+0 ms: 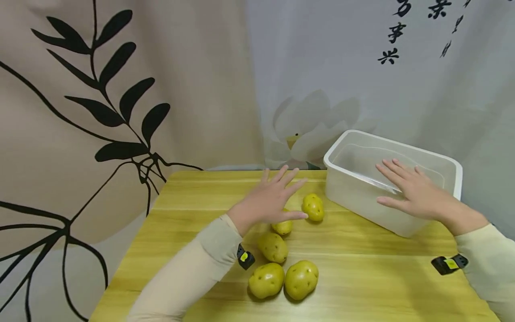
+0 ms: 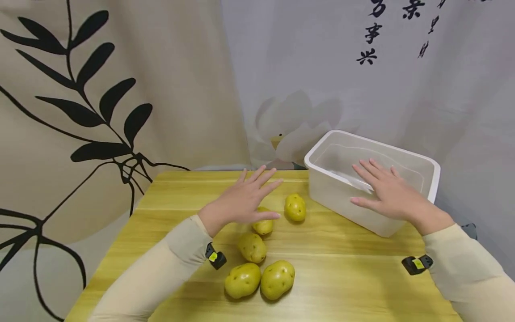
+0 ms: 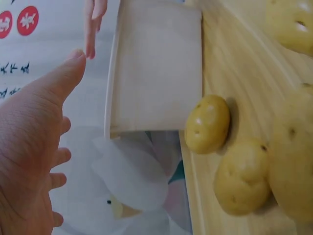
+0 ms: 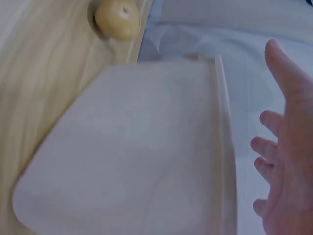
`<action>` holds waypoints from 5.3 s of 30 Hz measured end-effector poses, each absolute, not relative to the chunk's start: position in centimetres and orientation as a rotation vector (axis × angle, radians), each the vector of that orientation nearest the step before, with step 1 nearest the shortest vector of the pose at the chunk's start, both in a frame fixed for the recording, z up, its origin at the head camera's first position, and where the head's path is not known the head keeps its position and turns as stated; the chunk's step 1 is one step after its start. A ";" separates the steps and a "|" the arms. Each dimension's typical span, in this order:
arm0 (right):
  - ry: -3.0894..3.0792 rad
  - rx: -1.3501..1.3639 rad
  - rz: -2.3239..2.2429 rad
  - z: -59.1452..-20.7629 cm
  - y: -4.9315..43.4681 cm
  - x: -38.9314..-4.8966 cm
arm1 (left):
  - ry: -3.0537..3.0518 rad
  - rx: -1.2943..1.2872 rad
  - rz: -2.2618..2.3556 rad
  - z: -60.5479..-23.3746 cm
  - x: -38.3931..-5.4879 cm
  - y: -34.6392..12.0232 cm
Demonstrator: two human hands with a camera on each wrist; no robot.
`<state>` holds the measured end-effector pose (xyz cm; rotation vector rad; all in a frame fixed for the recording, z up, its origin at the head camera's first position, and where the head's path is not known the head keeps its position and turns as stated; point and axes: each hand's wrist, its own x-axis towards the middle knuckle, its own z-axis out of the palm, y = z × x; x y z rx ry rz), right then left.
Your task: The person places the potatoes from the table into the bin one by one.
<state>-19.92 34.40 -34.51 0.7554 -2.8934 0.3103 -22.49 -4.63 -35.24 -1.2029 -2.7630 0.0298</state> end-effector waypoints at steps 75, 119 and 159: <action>-3.191 0.240 0.447 -37.1 45.1 -26.6 | -3.037 -0.983 -0.025 -38.1 -26.4 10.9; -3.169 0.287 0.401 -36.9 30.6 -19.9 | -3.064 -0.897 -0.253 -37.4 -28.9 2.8; -2.968 1.083 0.496 -36.7 15.5 -17.1 | -3.101 -0.864 -0.202 -37.1 -33.5 -3.3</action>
